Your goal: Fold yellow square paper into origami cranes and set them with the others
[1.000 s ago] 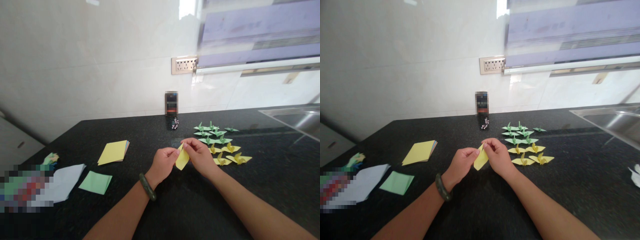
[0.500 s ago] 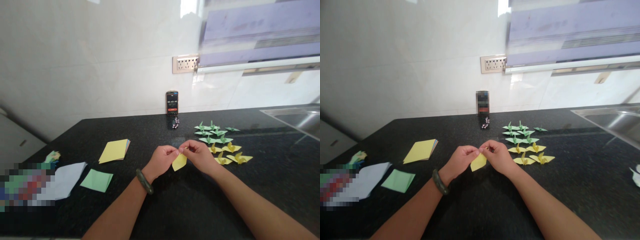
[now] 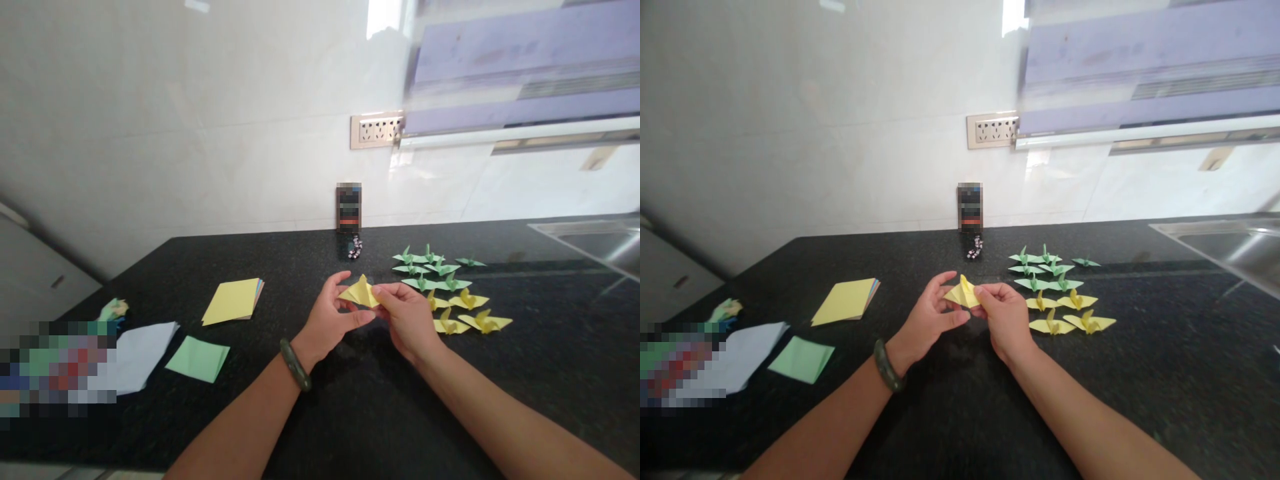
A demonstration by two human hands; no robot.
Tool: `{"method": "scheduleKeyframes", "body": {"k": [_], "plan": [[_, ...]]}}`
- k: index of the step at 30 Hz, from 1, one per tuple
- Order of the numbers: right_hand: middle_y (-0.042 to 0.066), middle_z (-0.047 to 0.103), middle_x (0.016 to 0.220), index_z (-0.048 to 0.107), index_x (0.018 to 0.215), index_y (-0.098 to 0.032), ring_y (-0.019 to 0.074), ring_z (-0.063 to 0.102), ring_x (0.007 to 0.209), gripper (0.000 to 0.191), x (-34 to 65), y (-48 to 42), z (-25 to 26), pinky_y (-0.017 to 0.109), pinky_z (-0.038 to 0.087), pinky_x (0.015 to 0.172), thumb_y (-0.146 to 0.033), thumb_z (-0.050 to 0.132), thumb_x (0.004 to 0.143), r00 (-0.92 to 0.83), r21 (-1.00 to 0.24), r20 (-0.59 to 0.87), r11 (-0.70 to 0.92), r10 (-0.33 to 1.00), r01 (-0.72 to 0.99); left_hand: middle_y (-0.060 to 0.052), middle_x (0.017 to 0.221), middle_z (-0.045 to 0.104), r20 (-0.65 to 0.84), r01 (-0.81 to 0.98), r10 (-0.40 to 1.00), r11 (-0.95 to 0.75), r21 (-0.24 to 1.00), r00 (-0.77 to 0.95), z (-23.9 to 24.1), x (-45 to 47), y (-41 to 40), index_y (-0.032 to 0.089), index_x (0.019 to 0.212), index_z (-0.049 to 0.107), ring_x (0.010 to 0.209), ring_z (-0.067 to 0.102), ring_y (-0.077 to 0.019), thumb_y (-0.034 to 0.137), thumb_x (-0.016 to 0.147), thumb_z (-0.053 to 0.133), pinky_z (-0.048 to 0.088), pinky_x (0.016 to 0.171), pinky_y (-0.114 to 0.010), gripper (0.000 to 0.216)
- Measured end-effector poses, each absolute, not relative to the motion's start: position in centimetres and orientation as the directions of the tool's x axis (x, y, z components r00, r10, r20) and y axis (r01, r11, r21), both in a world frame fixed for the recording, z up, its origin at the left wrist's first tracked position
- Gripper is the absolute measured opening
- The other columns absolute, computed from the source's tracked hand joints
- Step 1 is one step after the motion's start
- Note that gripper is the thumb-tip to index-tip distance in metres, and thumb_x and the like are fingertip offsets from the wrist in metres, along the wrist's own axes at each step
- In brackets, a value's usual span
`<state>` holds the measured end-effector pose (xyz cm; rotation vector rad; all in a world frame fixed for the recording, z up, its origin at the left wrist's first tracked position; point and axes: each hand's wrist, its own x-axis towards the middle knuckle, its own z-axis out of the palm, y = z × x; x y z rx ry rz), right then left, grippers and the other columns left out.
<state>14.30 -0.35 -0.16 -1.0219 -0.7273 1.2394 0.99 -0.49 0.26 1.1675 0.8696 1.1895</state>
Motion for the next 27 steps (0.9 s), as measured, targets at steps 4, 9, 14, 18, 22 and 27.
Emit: {"method": "scheduleKeyframes", "body": {"k": [4,9,14,18,22,27], "plan": [[0.000,0.062,0.055,0.060,0.064,-0.013,0.0084,0.056,0.045,0.023,14.2,-0.6,-0.2,0.019,0.049,0.044,-0.024,0.077,0.054,0.127,-0.894,-0.144,-0.074,0.981,-0.442,0.000,0.081,0.059,0.008,-0.388,0.986,0.058,0.920,0.168,0.4,1.1,-0.5,0.018,0.112,0.044,0.067,0.057,-0.0097,0.020,0.060,0.074,0.047,0.064,-0.023,0.060],[-0.002,0.063,0.058,0.061,0.072,-0.014,0.0058,0.056,0.043,0.023,14.4,-1.0,0.5,0.014,0.047,0.042,-0.021,0.076,0.056,-0.090,-0.877,-0.206,-0.225,0.974,-0.423,0.001,0.076,0.059,0.008,-0.502,0.986,0.078,0.861,0.165,0.9,0.2,0.0,0.017,0.107,0.047,0.065,0.057,-0.0084,0.017,0.064,0.071,0.046,0.060,-0.020,0.049],[-0.001,0.064,0.057,0.060,0.069,-0.013,0.0058,0.058,0.044,0.016,14.6,-1.4,0.8,0.013,0.046,0.043,-0.020,0.072,0.062,-0.347,-0.885,-0.208,-0.327,0.915,-0.331,0.000,0.082,0.060,-0.002,-0.527,0.997,0.040,0.849,0.072,0.7,0.2,0.4,0.017,0.104,0.049,0.068,0.058,-0.0095,0.015,0.060,0.074,0.046,0.061,-0.022,0.051],[0.000,0.065,0.057,0.056,0.066,-0.014,0.0071,0.060,0.045,0.015,14.7,-1.2,0.7,0.013,0.046,0.043,-0.020,0.070,0.064,-0.281,-0.864,-0.252,-0.346,0.926,-0.366,-0.003,0.081,0.062,0.023,-0.532,0.996,0.024,0.846,0.082,0.4,0.5,0.3,0.015,0.100,0.053,0.072,0.059,-0.0129,0.033,0.072,0.066,0.047,0.067,-0.027,0.036],[0.002,0.067,0.058,0.056,0.067,-0.014,0.0078,0.061,0.045,0.014,14.9,-0.8,0.7,0.013,0.046,0.041,-0.020,0.068,0.065,-0.247,-0.853,-0.295,-0.371,0.923,-0.367,-0.007,0.085,0.065,0.090,-0.374,0.963,0.013,0.927,0.255,0.4,0.6,-0.1,0.012,0.098,0.061,0.073,0.058,-0.0143,0.038,0.071,0.065,0.046,0.069,-0.028,0.038],[0.000,0.064,0.054,0.052,0.060,-0.015,0.0080,0.059,0.045,0.021,14.9,-0.9,0.5,0.014,0.043,0.041,-0.025,0.070,0.063,-0.207,-0.930,-0.252,-0.296,0.945,-0.217,-0.004,0.075,0.065,0.039,-0.193,0.964,0.013,0.981,0.262,0.6,0.7,-0.2,0.010,0.086,0.067,0.064,0.055,-0.0124,0.033,0.066,0.068,0.044,0.062,-0.025,0.030]]}}
